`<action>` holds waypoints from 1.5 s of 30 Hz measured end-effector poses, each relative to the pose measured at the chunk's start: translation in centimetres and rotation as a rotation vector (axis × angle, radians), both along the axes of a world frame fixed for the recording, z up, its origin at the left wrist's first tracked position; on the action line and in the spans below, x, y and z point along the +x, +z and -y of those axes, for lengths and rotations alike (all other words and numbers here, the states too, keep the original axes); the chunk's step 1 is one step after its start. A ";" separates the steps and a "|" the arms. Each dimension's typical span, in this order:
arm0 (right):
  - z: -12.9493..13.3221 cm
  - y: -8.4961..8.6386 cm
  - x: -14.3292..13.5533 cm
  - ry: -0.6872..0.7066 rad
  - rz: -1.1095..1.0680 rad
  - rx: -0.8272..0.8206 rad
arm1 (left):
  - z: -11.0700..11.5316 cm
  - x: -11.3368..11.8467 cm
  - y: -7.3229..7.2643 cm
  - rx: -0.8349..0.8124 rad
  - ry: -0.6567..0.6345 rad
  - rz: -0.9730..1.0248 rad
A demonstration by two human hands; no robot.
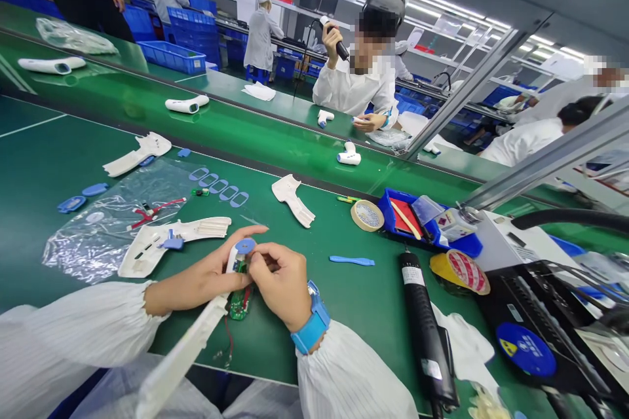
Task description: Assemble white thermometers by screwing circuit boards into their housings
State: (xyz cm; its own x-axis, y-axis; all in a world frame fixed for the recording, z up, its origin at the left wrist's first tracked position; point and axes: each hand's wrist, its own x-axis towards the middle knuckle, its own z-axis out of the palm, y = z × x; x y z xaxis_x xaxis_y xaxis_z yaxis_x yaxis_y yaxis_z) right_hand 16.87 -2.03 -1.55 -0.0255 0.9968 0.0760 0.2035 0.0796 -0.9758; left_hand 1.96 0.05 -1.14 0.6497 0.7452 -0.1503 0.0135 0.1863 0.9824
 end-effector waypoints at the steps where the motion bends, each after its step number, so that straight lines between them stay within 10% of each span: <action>1: -0.1 0.1 0.2 0.011 -0.027 -0.019 | -0.2 -0.1 0.0 -0.084 0.015 0.074; 12: 0.1 1.7 1.5 0.106 0.301 0.220 | -1.6 -0.2 -1.1 -0.564 -0.005 0.431; 20: -1.2 3.1 2.3 0.452 0.528 0.226 | -2.6 0.3 -1.4 -0.754 -0.379 0.300; 26: -1.9 1.2 3.3 0.143 0.154 0.043 | -2.7 -0.2 -1.2 -0.569 0.054 0.464; 32: -1.7 -0.1 2.0 0.120 -0.171 -0.272 | -1.5 1.2 -0.7 -0.104 0.085 0.318; 38: -0.7 0.3 1.0 0.070 0.035 -0.179 | -1.8 2.3 -0.7 -0.327 0.310 0.474; 45: -0.5 1.2 0.8 0.087 0.238 -0.058 | -1.7 1.8 -1.2 -0.388 0.284 0.508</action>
